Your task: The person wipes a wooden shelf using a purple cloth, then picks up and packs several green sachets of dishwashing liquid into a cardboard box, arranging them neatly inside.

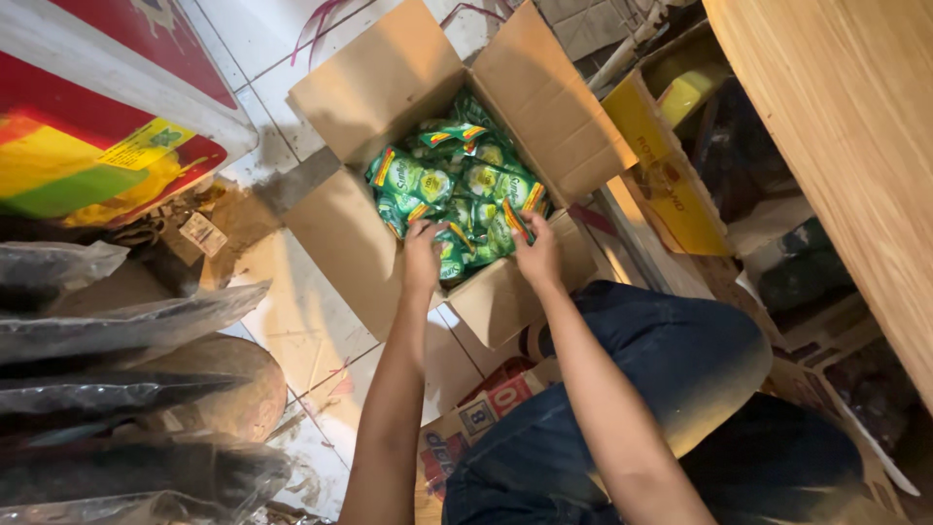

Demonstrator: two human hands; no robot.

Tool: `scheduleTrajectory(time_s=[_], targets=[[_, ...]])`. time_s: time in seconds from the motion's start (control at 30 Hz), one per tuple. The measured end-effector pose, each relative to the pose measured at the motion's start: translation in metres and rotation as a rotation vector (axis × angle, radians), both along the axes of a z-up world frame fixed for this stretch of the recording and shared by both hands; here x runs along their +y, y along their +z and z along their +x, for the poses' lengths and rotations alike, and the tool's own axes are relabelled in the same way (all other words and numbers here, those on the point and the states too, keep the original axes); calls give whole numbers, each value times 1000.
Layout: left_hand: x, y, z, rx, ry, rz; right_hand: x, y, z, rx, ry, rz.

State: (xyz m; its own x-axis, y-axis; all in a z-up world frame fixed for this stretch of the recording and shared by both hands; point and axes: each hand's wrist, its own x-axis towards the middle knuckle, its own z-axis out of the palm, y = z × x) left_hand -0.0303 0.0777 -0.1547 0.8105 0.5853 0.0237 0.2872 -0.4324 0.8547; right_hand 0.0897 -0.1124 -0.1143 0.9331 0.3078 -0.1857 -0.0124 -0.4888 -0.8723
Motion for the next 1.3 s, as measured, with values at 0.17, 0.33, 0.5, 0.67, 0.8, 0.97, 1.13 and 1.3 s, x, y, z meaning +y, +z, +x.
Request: scheduleTrajectory(time_s=[0.17,0.33,0.5,0.67,0.8,0.97,1.13,1.3], targets=[[-7,10,-21,57,-45,-191,9,34,-9,-153,89,-33],[-46,7,-17,240,-251,217,7,13,-11,-380,199,-70],[-64,-10,0,210,-241,480,-6,-3,-11,-405,204,-115],[-57,-25,3,357,-265,590,-23,-6,-10,-349,200,-145],[-37,-20,-17,358,-301,363,-27,-5,-9,-358,210,-132],[-34,20,-37,245,-277,250,-22,17,-13,-370,255,-89],[-48,88,-38,-116,-69,-44,-13,55,-21,-408,633,1],[-56,140,-9,-139,-101,-213,-5,53,-26,-295,515,-7]])
